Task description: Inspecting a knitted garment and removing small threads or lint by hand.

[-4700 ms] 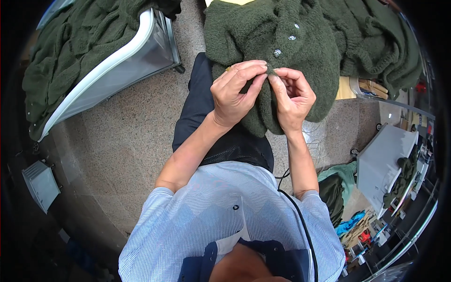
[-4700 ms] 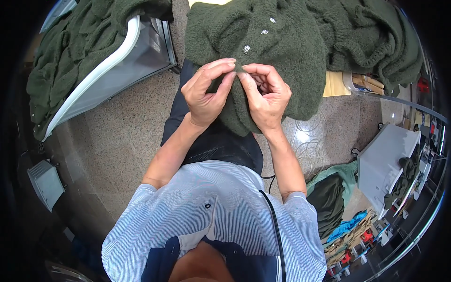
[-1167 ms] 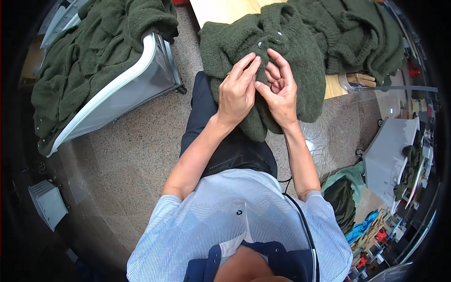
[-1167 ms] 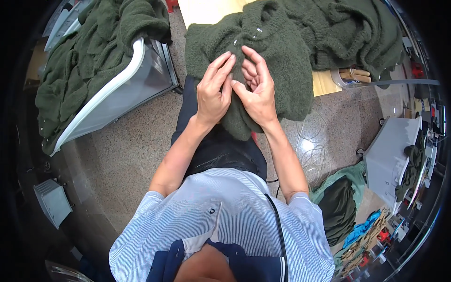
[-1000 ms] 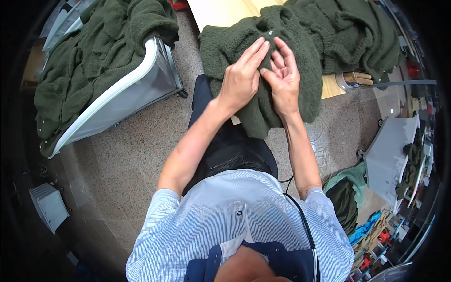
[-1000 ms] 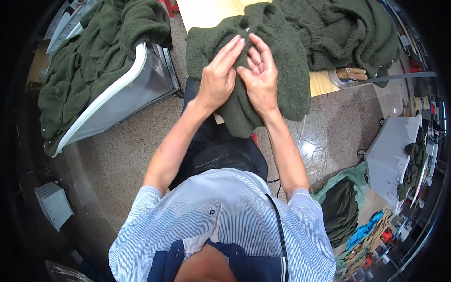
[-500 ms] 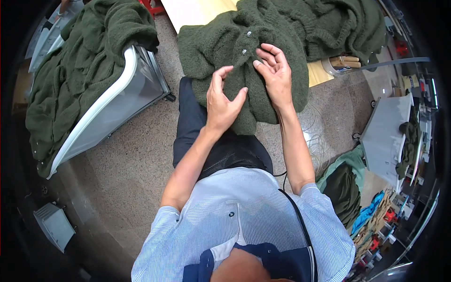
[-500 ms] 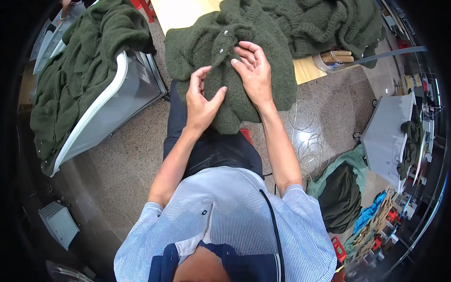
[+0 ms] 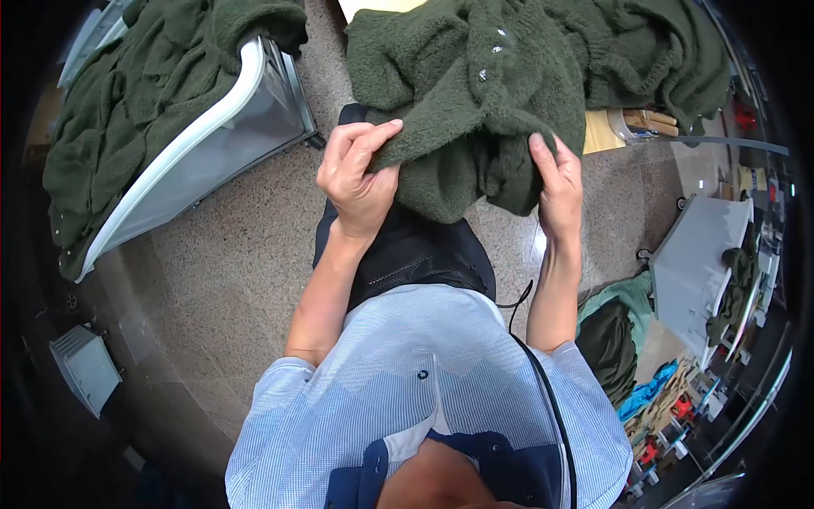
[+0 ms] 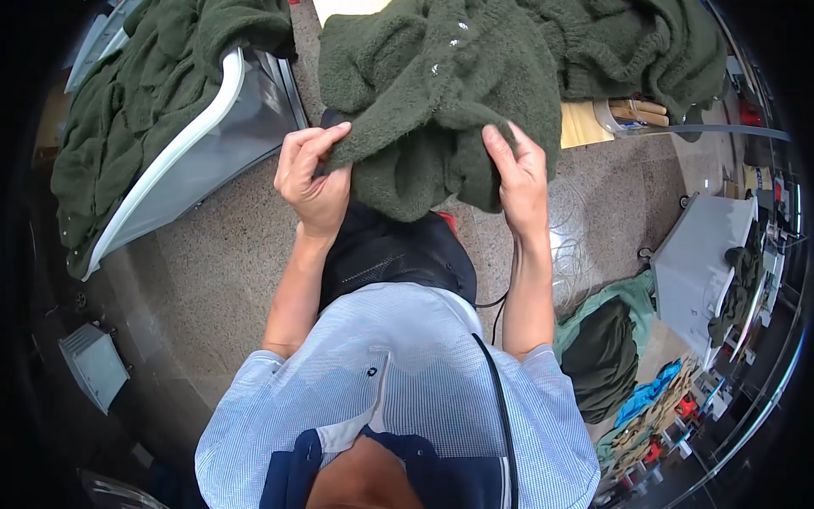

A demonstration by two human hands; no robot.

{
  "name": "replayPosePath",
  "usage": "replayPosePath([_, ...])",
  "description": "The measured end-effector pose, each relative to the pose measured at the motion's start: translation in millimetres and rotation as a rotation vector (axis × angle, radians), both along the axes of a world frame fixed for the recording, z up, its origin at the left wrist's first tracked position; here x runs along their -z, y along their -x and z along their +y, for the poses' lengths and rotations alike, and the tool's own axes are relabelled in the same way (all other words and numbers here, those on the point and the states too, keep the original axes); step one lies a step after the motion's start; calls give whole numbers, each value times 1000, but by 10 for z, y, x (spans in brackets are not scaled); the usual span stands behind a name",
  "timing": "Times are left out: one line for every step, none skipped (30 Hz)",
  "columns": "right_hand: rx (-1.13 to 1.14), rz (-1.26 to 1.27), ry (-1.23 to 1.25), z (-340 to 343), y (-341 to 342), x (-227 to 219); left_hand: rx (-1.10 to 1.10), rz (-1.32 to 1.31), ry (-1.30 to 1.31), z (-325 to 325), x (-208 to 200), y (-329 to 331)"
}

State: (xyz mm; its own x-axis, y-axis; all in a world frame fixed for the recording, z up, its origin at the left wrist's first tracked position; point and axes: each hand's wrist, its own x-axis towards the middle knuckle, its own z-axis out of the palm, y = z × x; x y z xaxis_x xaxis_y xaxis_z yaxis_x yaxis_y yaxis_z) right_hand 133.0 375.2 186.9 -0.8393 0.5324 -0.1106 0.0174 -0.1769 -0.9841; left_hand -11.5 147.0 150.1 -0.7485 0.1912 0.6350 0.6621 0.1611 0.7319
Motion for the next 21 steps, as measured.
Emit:
replayPosePath([-48,-75,58,36,-26,33,77,-40,38,-20,-14,-6])
replayPosePath([-47,-79,58,63,-33,83,154,-80,76,-23,-23,-18])
replayPosePath([-88,-75,163,81,-27,130,155,-85,76,-14,-24,-28])
replayPosePath([-128,-70,267,93,-35,159,258,-271,17,0,-21,-34])
replayPosePath([-126,-75,267,104,-63,165,361,-457,-42,14,-11,-39])
replayPosePath([-127,-37,379,83,-49,123,427,-571,-46,-20,23,-13])
replayPosePath([-126,1,490,58,-37,71,425,-573,-44,-35,53,-20])
replayPosePath([-127,-1,492,11,-50,0,466,-680,-123,-48,80,-27])
replayPosePath([-194,5,177,-81,-68,-127,510,-789,-203,-47,93,-37])
replayPosePath([-259,12,-136,-142,-92,-190,511,-791,-199,-60,83,-54])
replayPosePath([-307,-12,-170,-135,-141,-158,558,-829,-216,-78,60,-86])
replayPosePath([-305,-47,-232,-208,-159,-142,603,-866,-233,-112,37,-129])
replayPosePath([-302,-82,-294,-297,-161,-119,621,-893,-195,-150,77,-197])
replayPosePath([-273,-137,-675,-364,-182,-23,638,-920,-158,-188,113,-277])
replayPosePath([-226,-128,-839,-449,-166,7,589,-856,5,-196,42,-358])
replayPosePath([-177,-119,-1002,-526,-146,35,602,-840,19,-222,129,-403])
replayPosePath([-115,-172,-1107,-552,-145,93,614,-823,32,-253,233,-449])
replayPosePath([-124,-166,-1102,-569,-173,164,460,-848,-2,-293,233,-501])
replayPosePath([-60,-189,-1117,-545,-248,237,312,-663,37,-311,244,-502])
replayPosePath([3,-210,-1130,-511,-325,308,163,-476,75,-354,254,-480])
replayPosePath([65,-218,-1179,-459,-415,361,28,-304,71,-405,244,-434])
